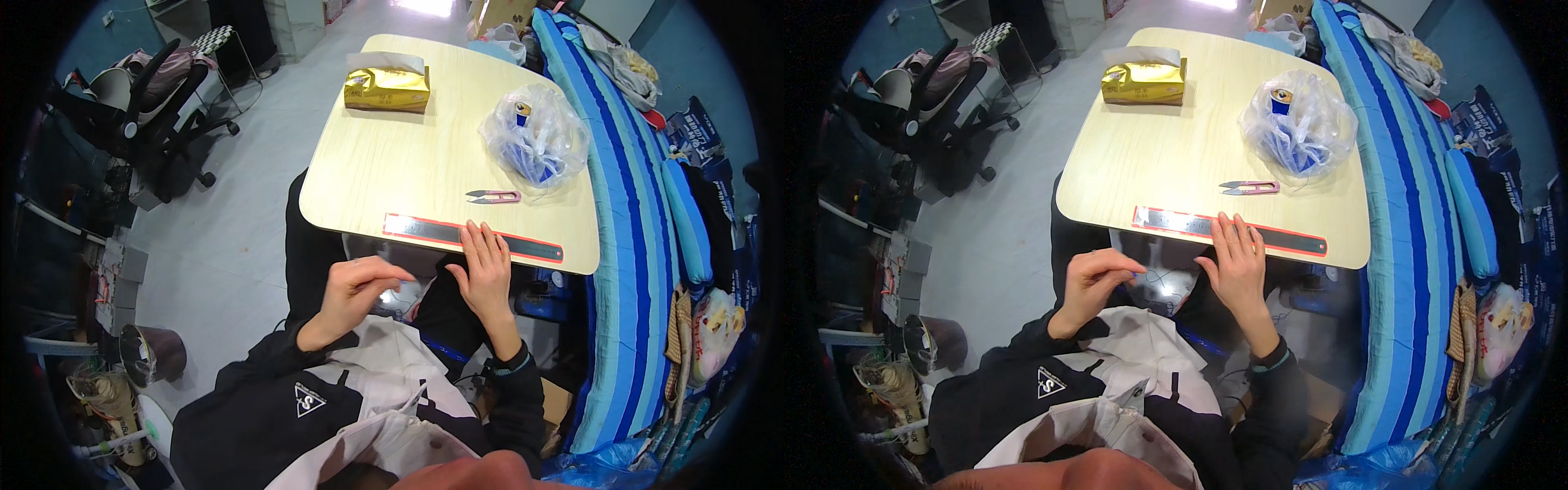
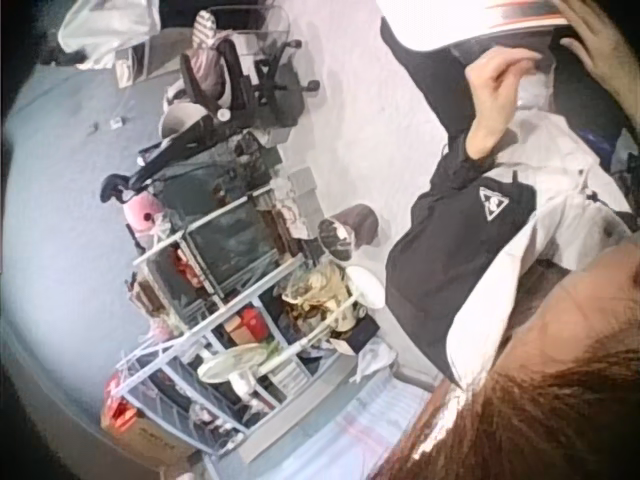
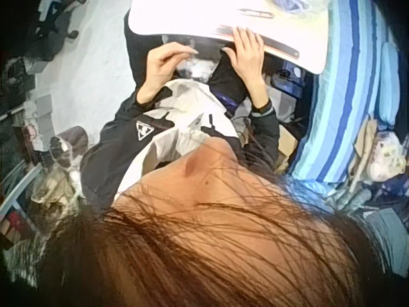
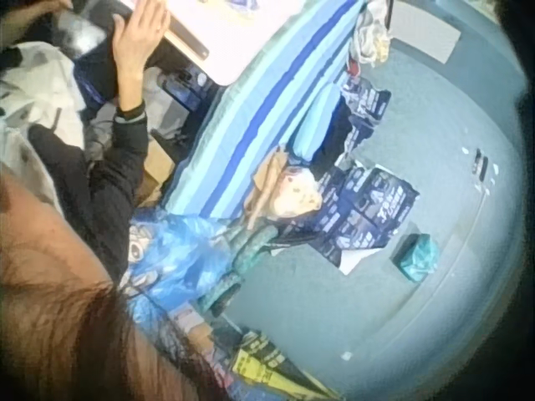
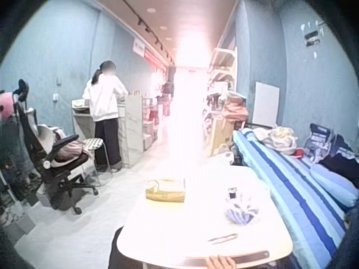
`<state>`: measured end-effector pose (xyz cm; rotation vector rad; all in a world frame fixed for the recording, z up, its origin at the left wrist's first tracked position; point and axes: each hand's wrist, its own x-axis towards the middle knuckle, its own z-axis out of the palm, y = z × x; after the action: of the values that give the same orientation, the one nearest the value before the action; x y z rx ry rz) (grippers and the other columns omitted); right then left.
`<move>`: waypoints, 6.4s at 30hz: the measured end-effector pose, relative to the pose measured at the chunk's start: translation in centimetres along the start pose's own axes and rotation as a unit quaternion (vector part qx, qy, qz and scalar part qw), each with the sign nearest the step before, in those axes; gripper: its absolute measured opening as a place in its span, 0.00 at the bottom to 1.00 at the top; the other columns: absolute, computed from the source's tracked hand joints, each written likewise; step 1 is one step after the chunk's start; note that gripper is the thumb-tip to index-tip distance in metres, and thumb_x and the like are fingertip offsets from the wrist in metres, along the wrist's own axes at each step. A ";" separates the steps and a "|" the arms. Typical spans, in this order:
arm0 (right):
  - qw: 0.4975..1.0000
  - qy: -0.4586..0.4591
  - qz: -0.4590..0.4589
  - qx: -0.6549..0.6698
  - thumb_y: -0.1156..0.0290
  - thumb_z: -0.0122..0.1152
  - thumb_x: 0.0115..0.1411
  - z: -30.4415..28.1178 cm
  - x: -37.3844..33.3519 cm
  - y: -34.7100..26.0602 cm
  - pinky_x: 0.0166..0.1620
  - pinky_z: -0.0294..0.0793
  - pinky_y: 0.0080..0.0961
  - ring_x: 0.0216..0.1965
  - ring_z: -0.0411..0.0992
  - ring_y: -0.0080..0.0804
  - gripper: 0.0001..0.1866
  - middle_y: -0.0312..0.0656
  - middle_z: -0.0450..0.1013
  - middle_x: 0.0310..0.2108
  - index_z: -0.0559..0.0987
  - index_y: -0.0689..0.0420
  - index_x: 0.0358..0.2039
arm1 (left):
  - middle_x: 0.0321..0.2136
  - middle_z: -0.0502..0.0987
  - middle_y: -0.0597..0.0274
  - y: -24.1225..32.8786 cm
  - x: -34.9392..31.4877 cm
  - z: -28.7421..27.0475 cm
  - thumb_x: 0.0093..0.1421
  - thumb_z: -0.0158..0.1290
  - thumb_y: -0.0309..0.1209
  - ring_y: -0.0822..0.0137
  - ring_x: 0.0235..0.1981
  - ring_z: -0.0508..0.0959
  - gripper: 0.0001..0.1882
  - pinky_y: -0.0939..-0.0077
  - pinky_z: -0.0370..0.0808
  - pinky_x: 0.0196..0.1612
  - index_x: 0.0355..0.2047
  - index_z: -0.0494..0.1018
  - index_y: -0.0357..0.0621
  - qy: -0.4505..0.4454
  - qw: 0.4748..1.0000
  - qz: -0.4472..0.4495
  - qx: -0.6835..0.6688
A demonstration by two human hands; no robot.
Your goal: The person sits at a small table and assembles a blue cable by cutting it with a utility knife, melting the ends with a lighter, and inserting the cable into a long plastic strip. The person repeats this process multiple times, handling the cable, knife, and lighter throughout.
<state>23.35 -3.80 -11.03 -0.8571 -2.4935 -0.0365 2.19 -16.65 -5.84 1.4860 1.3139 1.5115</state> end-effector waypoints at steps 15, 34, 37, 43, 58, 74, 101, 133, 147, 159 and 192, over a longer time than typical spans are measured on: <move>0.996 -0.017 -0.032 0.081 0.65 0.51 0.59 1.8 1.0 -0.7 0.59 0.59 0.34 0.62 0.61 0.40 0.26 0.45 0.63 0.61 0.69 0.58 0.58 | 0.26 0.80 0.59 -0.5 5.6 8.1 0.54 0.55 0.18 0.71 0.24 0.79 0.09 0.82 0.73 0.29 0.37 0.76 0.36 -0.028 0.998 0.035 -0.046; 0.855 0.072 0.112 0.502 0.82 0.51 0.59 -4.4 6.6 -4.0 0.47 0.71 0.24 0.45 0.73 0.32 0.10 0.49 0.73 0.48 0.76 0.65 0.41 | 0.28 0.77 0.59 -2.7 2.9 3.3 0.59 0.55 0.20 0.74 0.28 0.76 0.03 0.84 0.74 0.33 0.33 0.74 0.32 0.095 0.948 -0.047 -0.299; 0.837 0.028 0.099 0.538 0.78 0.48 0.64 -4.8 10.4 -5.5 0.47 0.69 0.21 0.46 0.71 0.26 0.12 0.44 0.71 0.51 0.73 0.63 0.47 | 0.29 0.75 0.61 -2.4 2.0 1.9 0.60 0.54 0.19 0.74 0.29 0.76 0.01 0.84 0.73 0.34 0.33 0.73 0.34 0.120 0.931 -0.014 -0.344; 0.850 -0.077 0.140 0.503 0.73 0.52 0.64 -1.4 16.7 -6.1 0.48 0.71 0.26 0.48 0.71 0.29 0.18 0.44 0.70 0.51 0.67 0.58 0.55 | 0.28 0.74 0.64 -2.0 -0.1 -0.6 0.62 0.52 0.22 0.77 0.29 0.74 0.03 0.86 0.72 0.35 0.35 0.72 0.34 0.144 0.936 0.036 -0.318; 0.978 -0.197 -0.053 -0.035 0.69 0.49 0.57 8.6 21.9 -10.1 0.37 0.75 0.45 0.32 0.75 0.54 0.14 0.53 0.73 0.32 0.71 0.56 0.44 | 0.28 0.73 0.61 -0.8 -1.7 -1.8 0.60 0.54 0.19 0.73 0.28 0.75 0.01 0.84 0.72 0.33 0.32 0.72 0.34 0.127 0.935 0.030 -0.330; 0.988 -0.145 -0.057 -0.017 0.70 0.62 0.51 -0.5 16.0 -5.4 0.37 0.74 0.35 0.34 0.74 0.42 0.06 0.46 0.74 0.25 0.78 0.58 0.27 | 0.27 0.75 0.64 0.1 -2.4 -0.8 0.60 0.54 0.21 0.77 0.28 0.75 0.02 0.87 0.71 0.33 0.34 0.73 0.34 0.123 0.946 0.027 -0.298; 0.621 -0.010 0.322 0.714 0.47 0.37 0.67 0.4 -0.7 -10.0 0.20 0.46 0.18 0.15 0.50 0.15 0.31 0.28 0.55 0.12 0.62 0.56 0.13 | 0.26 0.75 0.64 -1.6 -1.1 0.8 0.59 0.53 0.21 0.78 0.27 0.75 0.04 0.87 0.72 0.31 0.31 0.72 0.30 -0.018 0.984 -0.093 -0.153; 0.705 0.074 0.232 0.666 0.47 0.33 0.70 0.9 -0.8 -10.3 0.26 0.54 0.13 0.24 0.55 0.14 0.26 0.31 0.60 0.24 0.67 0.58 0.35 | 0.25 0.74 0.67 -1.7 -0.8 0.2 0.60 0.55 0.26 0.77 0.24 0.73 0.05 0.86 0.69 0.31 0.30 0.73 0.36 -0.055 0.927 -0.195 -0.315; 0.854 0.223 0.204 0.424 0.67 0.73 0.46 -0.2 -0.8 -11.4 0.27 0.64 0.18 0.25 0.67 0.24 0.16 0.37 0.68 0.25 0.79 0.60 0.32 | 0.25 0.74 0.66 -1.7 -1.1 0.7 0.60 0.54 0.24 0.78 0.26 0.73 0.04 0.87 0.69 0.31 0.31 0.73 0.35 -0.046 0.942 -0.184 -0.278; 0.885 0.279 0.125 0.352 0.69 0.62 0.57 -0.3 -0.5 -11.0 0.26 0.68 0.24 0.24 0.71 0.33 0.08 0.42 0.70 0.25 0.77 0.62 0.29 | 0.25 0.73 0.66 -1.7 -1.1 0.6 0.59 0.55 0.24 0.77 0.26 0.74 0.04 0.86 0.71 0.32 0.30 0.72 0.35 -0.069 0.944 -0.186 -0.262; 0.952 0.219 0.213 0.011 0.72 0.53 0.63 -3.4 0.3 4.6 0.43 0.72 0.34 0.39 0.74 0.43 0.11 0.52 0.75 0.39 0.77 0.63 0.43 | 0.22 0.72 0.72 -2.0 -0.1 -1.3 0.59 0.57 0.28 0.85 0.17 0.56 0.07 0.88 0.49 0.19 0.33 0.75 0.37 0.033 0.907 -0.179 -0.380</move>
<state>27.38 -0.57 -8.53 -1.2121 -1.8608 -0.0457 0.59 -16.41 -7.52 0.6590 0.8050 1.5662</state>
